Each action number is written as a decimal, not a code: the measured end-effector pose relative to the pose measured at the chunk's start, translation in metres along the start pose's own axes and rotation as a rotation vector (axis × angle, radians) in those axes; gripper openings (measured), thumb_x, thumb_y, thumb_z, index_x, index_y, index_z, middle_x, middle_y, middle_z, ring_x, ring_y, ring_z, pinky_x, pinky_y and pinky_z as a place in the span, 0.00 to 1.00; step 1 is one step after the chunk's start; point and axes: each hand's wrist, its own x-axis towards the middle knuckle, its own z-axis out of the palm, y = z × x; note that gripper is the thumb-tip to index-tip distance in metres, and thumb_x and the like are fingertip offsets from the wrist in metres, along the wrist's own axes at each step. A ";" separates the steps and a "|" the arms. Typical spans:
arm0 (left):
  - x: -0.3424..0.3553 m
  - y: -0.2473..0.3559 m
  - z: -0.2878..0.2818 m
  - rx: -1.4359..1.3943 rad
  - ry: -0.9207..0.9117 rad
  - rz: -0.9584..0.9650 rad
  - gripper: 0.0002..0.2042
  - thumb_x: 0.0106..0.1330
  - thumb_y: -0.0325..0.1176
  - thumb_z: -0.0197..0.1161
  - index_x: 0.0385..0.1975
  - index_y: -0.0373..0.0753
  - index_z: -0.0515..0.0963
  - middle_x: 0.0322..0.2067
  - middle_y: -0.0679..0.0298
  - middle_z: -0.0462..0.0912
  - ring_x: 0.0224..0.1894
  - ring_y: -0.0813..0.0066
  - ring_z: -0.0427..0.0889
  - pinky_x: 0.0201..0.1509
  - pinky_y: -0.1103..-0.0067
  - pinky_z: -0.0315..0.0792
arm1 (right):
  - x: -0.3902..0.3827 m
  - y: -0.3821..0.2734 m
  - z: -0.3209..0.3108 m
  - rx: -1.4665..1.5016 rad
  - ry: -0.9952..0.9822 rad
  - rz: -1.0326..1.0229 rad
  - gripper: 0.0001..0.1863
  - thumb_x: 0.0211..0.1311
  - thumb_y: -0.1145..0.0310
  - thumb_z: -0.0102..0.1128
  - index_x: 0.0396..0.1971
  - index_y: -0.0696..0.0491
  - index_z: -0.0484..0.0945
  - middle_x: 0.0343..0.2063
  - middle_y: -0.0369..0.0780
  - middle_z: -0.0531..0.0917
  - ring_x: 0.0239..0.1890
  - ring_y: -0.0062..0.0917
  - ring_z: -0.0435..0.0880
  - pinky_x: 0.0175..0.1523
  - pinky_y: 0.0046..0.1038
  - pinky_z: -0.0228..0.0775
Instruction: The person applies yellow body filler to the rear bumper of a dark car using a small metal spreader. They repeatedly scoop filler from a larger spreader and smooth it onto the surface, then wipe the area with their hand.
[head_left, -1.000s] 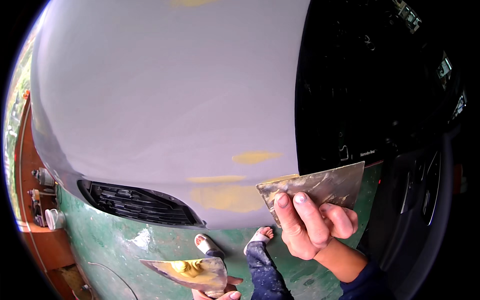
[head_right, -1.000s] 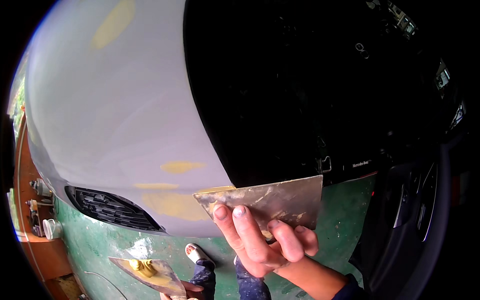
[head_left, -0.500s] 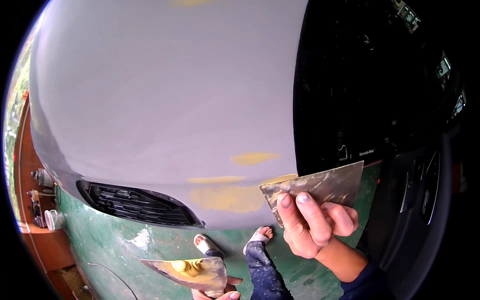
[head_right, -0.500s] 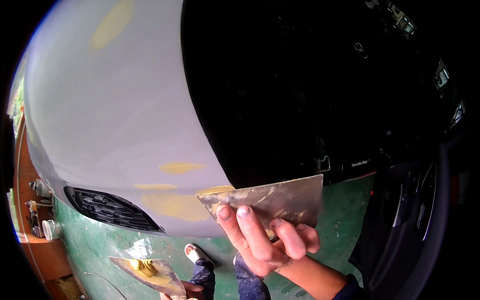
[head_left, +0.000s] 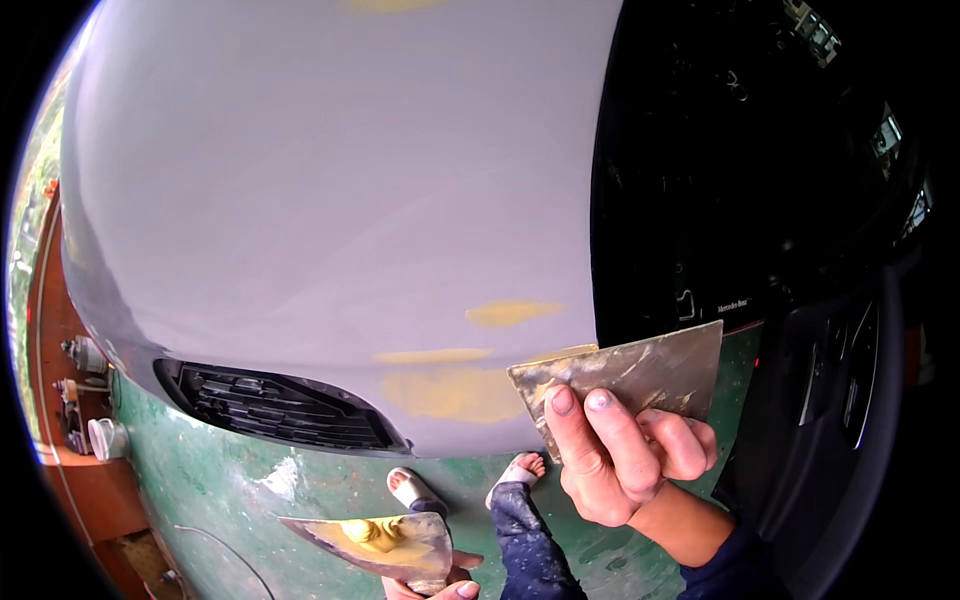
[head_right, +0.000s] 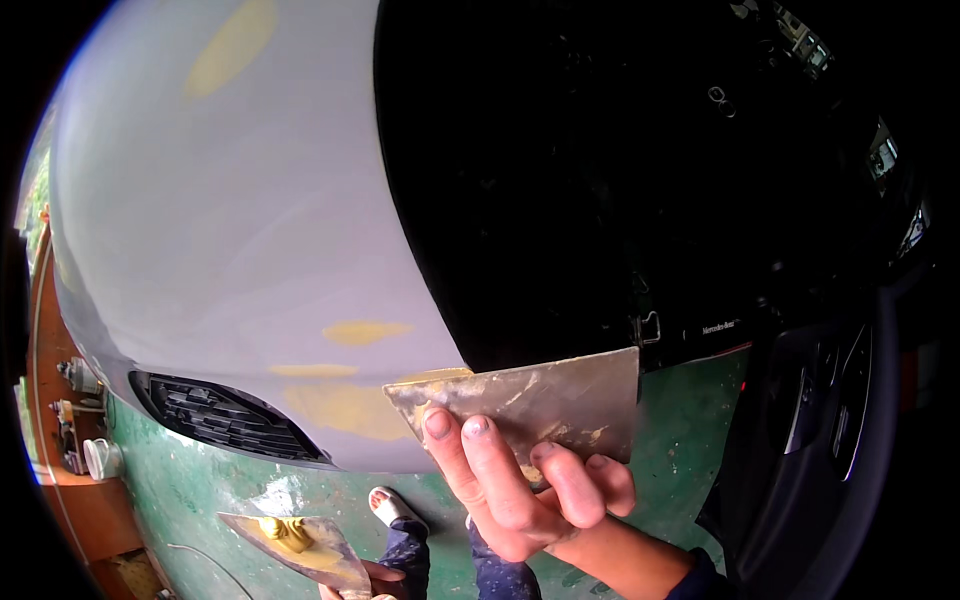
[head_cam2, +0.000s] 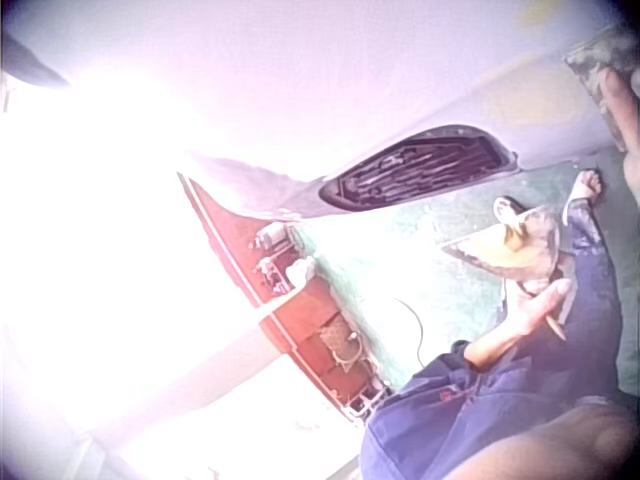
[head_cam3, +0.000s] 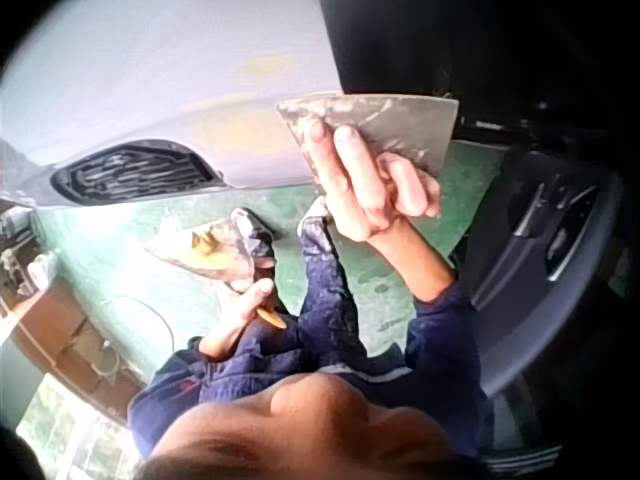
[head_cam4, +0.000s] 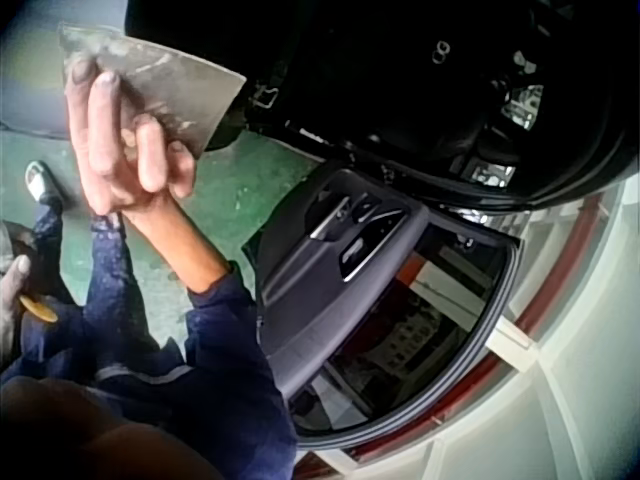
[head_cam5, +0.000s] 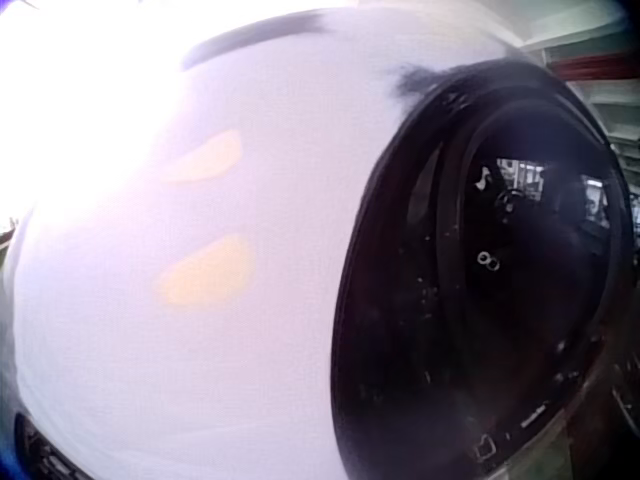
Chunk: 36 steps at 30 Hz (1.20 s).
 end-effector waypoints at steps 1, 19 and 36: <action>0.000 0.000 0.000 0.000 -0.003 0.009 0.21 0.51 0.35 0.78 0.41 0.30 0.80 0.21 0.66 0.77 0.18 0.79 0.74 0.23 0.83 0.67 | -0.001 0.000 -0.002 0.001 -0.005 0.001 0.08 0.56 0.69 0.66 0.36 0.45 0.89 0.45 0.29 0.78 0.38 0.25 0.65 0.38 0.26 0.54; 0.000 -0.012 -0.005 -0.054 -0.027 0.011 0.22 0.51 0.33 0.77 0.43 0.29 0.79 0.22 0.66 0.77 0.18 0.79 0.74 0.22 0.83 0.67 | -0.007 0.004 -0.003 0.027 0.020 0.000 0.08 0.55 0.68 0.68 0.36 0.46 0.88 0.46 0.29 0.78 0.38 0.26 0.65 0.39 0.26 0.53; -0.004 -0.015 -0.007 -0.042 -0.035 -0.012 0.22 0.51 0.33 0.77 0.43 0.29 0.79 0.22 0.65 0.78 0.19 0.79 0.75 0.22 0.83 0.68 | -0.008 0.001 -0.005 0.008 -0.067 0.018 0.08 0.55 0.67 0.68 0.36 0.44 0.89 0.47 0.29 0.75 0.41 0.26 0.65 0.42 0.28 0.54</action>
